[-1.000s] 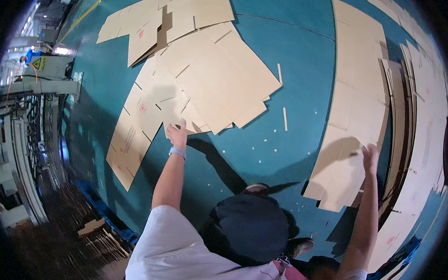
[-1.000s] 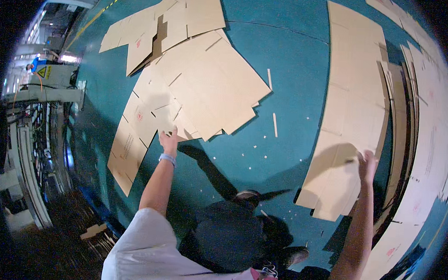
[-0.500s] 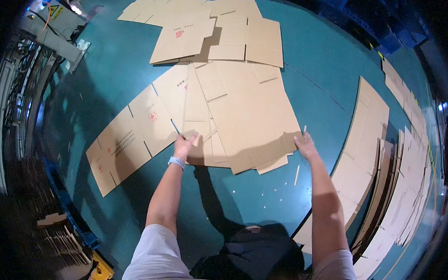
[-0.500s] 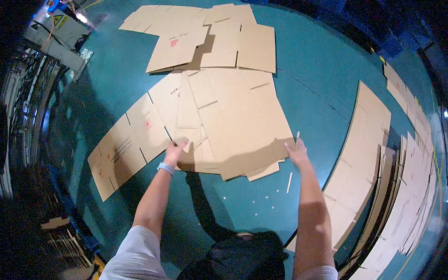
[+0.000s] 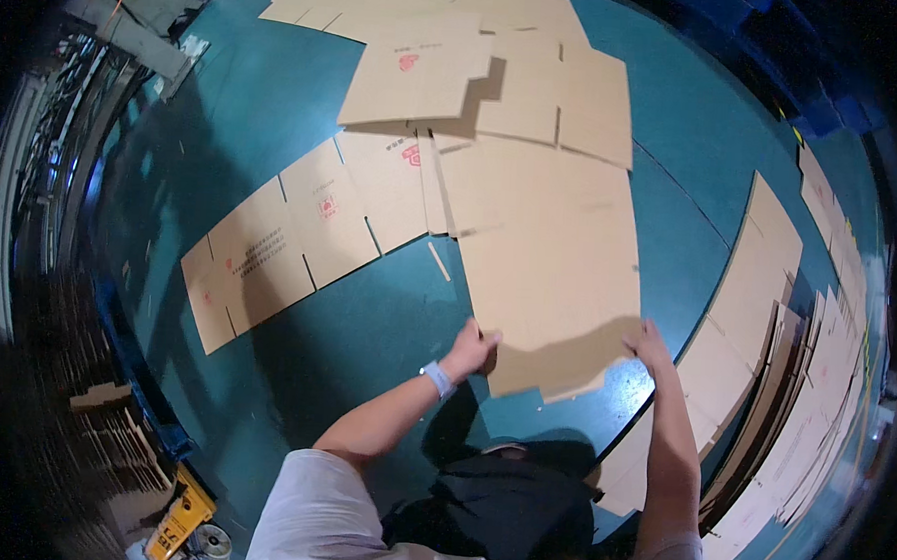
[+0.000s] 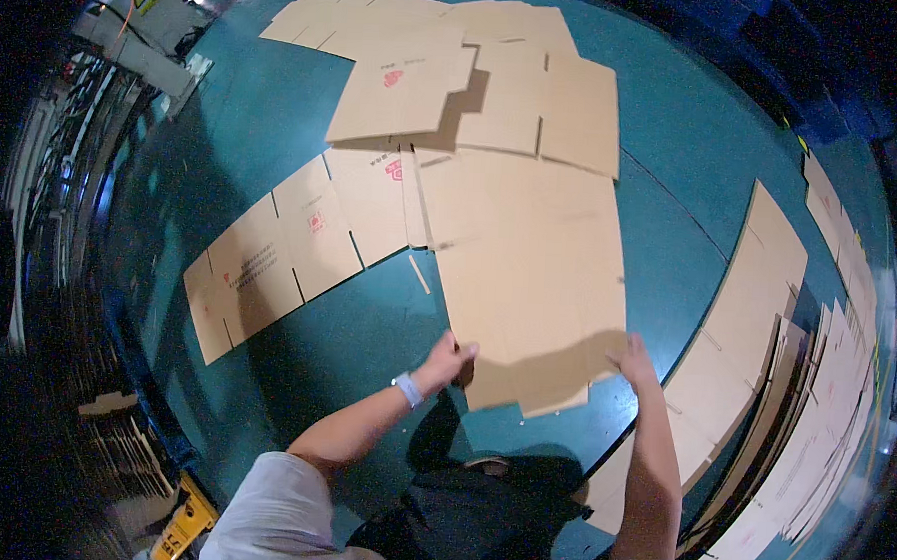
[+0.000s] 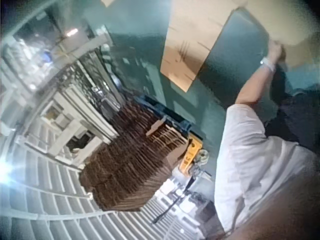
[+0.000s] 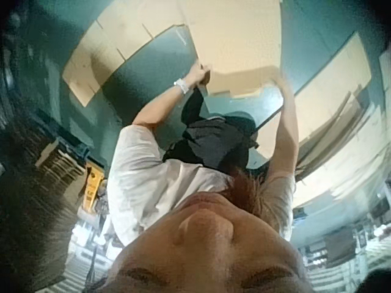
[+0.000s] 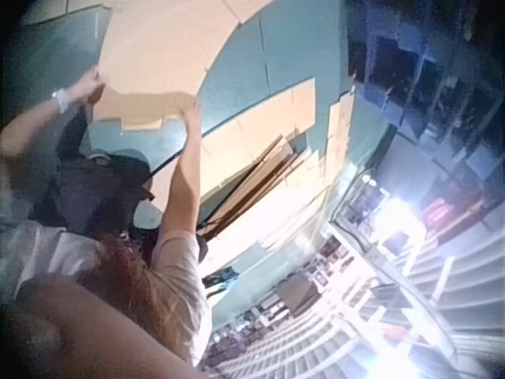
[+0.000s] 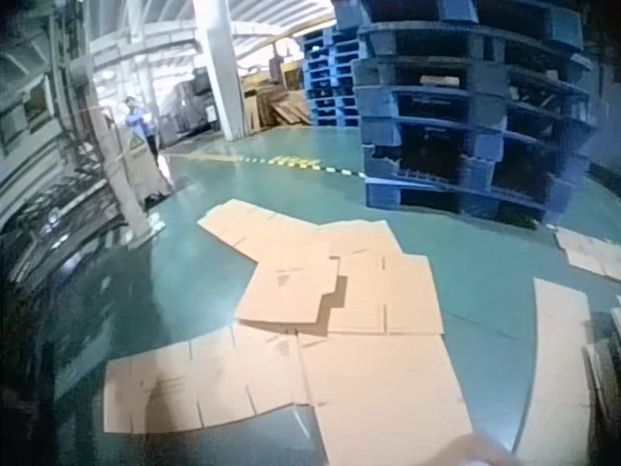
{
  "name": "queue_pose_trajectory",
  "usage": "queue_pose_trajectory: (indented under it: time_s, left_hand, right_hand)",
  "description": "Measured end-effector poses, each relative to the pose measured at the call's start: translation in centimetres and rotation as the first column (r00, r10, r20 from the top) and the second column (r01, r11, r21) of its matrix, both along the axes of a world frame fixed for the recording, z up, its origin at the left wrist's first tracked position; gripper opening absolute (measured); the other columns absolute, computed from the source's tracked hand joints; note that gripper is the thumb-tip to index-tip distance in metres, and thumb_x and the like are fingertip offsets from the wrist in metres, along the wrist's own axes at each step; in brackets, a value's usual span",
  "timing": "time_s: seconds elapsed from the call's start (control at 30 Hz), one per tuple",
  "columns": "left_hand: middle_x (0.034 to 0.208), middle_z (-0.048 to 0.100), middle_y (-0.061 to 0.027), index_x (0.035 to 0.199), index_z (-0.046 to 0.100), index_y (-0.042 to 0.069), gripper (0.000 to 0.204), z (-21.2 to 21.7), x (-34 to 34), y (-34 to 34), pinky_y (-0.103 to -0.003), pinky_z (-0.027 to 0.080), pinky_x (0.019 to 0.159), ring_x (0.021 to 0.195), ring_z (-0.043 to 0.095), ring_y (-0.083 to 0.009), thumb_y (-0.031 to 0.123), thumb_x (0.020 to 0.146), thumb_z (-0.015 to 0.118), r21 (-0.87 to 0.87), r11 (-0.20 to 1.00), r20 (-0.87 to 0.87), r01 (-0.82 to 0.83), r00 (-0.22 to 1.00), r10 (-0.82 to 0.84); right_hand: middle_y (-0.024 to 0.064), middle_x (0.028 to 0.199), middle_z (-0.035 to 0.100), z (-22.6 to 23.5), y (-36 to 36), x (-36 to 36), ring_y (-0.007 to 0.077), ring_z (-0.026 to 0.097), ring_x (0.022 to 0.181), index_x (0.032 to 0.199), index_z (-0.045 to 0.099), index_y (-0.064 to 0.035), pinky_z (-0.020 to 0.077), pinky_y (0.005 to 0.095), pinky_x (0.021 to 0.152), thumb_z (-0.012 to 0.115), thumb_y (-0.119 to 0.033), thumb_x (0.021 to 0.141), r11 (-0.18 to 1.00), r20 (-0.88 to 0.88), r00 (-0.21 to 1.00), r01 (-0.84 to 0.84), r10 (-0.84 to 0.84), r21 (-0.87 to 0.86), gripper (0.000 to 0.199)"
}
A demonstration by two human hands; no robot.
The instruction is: The person uses a utility knife to cut along pre-scored lines on flat cardboard sheets. They separate the cut sections and stack the resulting pieces on the floor. The person handles the cardboard and knife with both hands throughout the process.
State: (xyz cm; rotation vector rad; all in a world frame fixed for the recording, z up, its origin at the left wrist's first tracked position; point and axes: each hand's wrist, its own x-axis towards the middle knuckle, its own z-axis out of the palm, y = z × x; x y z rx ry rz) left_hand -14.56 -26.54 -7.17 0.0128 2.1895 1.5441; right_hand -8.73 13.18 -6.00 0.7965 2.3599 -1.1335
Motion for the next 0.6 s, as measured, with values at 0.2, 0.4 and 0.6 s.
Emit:
queue_pose_trajectory:
  time_s: [0.2,0.4,0.6]
  left_hand:
    - [0.076,0.059,-0.0062,0.088,0.055,0.001,0.018,8.9,-3.1,-5.1,-0.028,0.049,0.057,0.060,0.058,-0.0151,0.018,0.090,0.053,0.070,0.898,0.613,0.435,0.691,-0.383]
    - [0.117,0.047,-0.0187,0.123,0.038,0.000,0.061,6.8,-18.2,-5.4,-0.042,0.041,0.089,0.108,0.047,-0.0270,0.021,0.076,0.070,-0.133,0.846,-0.258,-0.517,0.842,0.474]
    - [0.138,0.033,-0.0164,0.135,0.031,0.010,0.079,9.3,-25.1,-2.6,-0.048,0.027,0.104,0.133,0.026,-0.0300,0.021,0.069,0.072,-0.847,0.459,-0.469,-0.267,0.782,-0.411]
  right_hand:
    - [-0.0003,0.088,0.059,4.5,-0.3,7.0,0.0109,0.051,0.074,0.109,0.057,-0.0039,0.0442,0.0237,0.065,0.063,-0.005,0.080,0.884,0.138,0.990,0.044,0.023,-0.465,0.029]
    - [0.0068,0.112,0.060,6.7,-3.9,8.4,0.0165,0.053,0.102,0.119,0.054,-0.0044,0.0450,0.0315,0.086,0.059,-0.004,0.080,0.842,0.167,0.964,-0.091,0.209,-0.532,0.039]
    - [0.0091,0.115,0.059,5.4,-4.8,13.8,0.0196,0.055,0.104,0.120,0.054,-0.0043,0.0448,0.0354,0.091,0.064,-0.012,0.083,0.916,0.332,0.939,0.054,0.089,-0.399,0.039]
